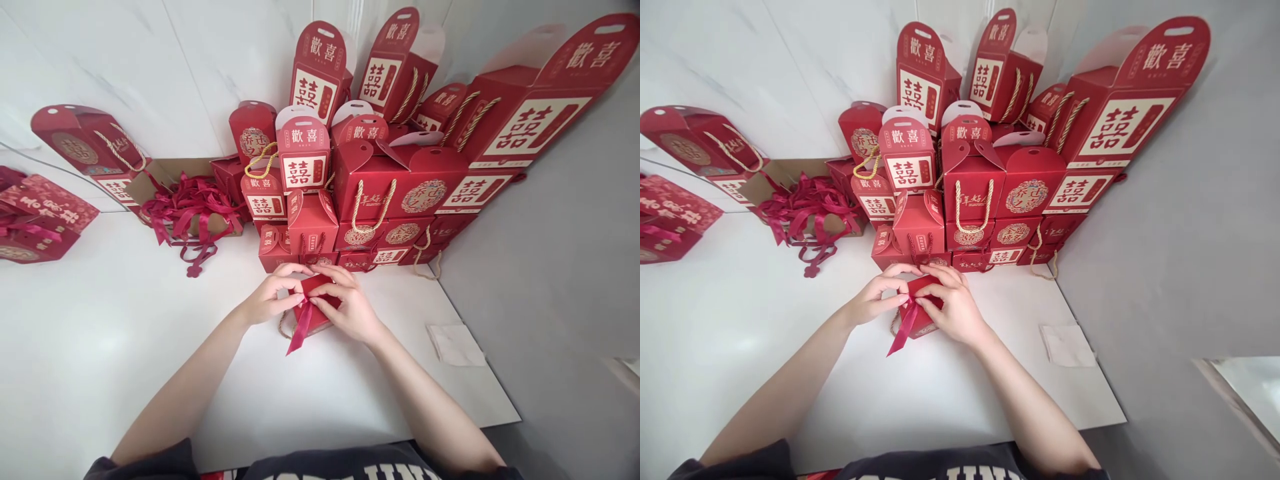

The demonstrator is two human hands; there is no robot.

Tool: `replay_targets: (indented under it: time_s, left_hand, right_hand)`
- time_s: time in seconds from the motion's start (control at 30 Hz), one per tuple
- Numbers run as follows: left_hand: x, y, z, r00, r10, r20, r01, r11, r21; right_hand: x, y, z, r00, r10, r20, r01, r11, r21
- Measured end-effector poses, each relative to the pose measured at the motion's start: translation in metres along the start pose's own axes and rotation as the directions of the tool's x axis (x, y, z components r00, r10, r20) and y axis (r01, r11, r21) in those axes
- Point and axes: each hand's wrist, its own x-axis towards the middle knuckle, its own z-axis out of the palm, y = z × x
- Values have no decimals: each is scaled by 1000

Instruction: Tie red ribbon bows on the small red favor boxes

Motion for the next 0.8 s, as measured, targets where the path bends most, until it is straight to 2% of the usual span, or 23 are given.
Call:
replay_targets:
  time_s: [0.2,0.37,0.5,0.57,0.67,0.8]
  left_hand:
    - [2,3,0,999,-43,1,43,998,-54]
    - [4,-15,7,999,-48,4,47,954,-295]
    - [5,-29,19,999,-44,-22,26,850,-526]
    - [5,-31,20,999,-51,-4,40,817,-576]
    - [5,-26,16,997,-61,43,74,867,-494]
    - [5,-12,6,999,-13,32,19,979,-201]
  right_hand:
    - [1,8,0,999,29,16,-30,999,15]
    - [1,10,-1,997,58,44,-60,998,33]
    - [1,13,0,996,76,43,-77,996,40]
    - [1,14,0,995,83,48,-86,995,47]
    - [0,12,-2,995,87,55,-90,994,64]
    - [-1,7,-1,992,111,52,-114,992,59]
